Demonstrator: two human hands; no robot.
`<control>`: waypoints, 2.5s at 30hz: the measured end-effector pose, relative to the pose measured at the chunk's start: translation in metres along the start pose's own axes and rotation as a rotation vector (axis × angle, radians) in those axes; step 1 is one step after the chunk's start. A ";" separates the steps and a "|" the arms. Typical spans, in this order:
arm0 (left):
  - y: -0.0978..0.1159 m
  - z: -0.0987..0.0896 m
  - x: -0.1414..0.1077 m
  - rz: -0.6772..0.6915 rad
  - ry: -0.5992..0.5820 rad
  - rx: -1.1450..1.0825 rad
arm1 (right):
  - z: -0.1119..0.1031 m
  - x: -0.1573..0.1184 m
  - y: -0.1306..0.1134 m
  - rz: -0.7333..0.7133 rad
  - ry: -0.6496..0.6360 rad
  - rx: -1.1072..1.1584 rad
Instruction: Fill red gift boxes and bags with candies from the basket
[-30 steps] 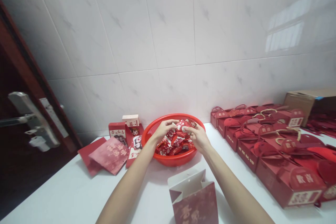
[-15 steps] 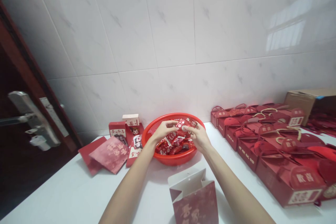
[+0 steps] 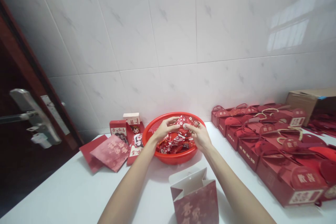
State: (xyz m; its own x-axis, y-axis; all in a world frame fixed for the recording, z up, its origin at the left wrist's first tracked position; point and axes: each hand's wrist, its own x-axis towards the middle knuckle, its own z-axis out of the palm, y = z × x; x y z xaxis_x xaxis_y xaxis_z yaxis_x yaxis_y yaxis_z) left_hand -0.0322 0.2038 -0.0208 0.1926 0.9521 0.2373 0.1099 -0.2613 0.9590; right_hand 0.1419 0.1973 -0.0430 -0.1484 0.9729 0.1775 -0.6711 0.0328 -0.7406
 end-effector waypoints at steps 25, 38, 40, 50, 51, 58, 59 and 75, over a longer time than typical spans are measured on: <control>0.010 0.015 -0.008 0.013 -0.248 0.012 | 0.002 -0.003 0.005 -0.179 0.035 -0.163; -0.004 0.010 0.001 0.107 -0.114 0.149 | 0.000 0.001 0.005 -0.060 -0.077 -0.142; -0.010 0.010 0.004 0.109 -0.111 0.205 | -0.002 0.001 0.006 -0.037 -0.085 -0.160; -0.018 0.010 0.009 0.157 -0.096 0.359 | -0.003 0.001 0.007 -0.017 -0.103 -0.219; -0.017 0.011 0.009 0.166 -0.095 0.383 | -0.002 0.000 0.006 -0.026 -0.111 -0.235; -0.011 0.017 0.004 0.225 -0.109 0.441 | 0.000 -0.001 0.005 -0.032 -0.093 -0.252; -0.011 0.017 0.004 0.217 -0.109 0.433 | 0.000 -0.001 0.006 -0.029 -0.082 -0.242; -0.018 0.015 0.009 0.268 -0.007 0.223 | -0.001 0.004 0.007 -0.073 0.035 -0.045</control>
State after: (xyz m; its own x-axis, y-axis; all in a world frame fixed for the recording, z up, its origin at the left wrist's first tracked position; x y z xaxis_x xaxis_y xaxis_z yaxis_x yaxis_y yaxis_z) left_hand -0.0177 0.2148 -0.0385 0.2501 0.8439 0.4747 0.2645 -0.5312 0.8049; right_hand 0.1375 0.2017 -0.0485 -0.0745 0.9749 0.2098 -0.6455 0.1132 -0.7553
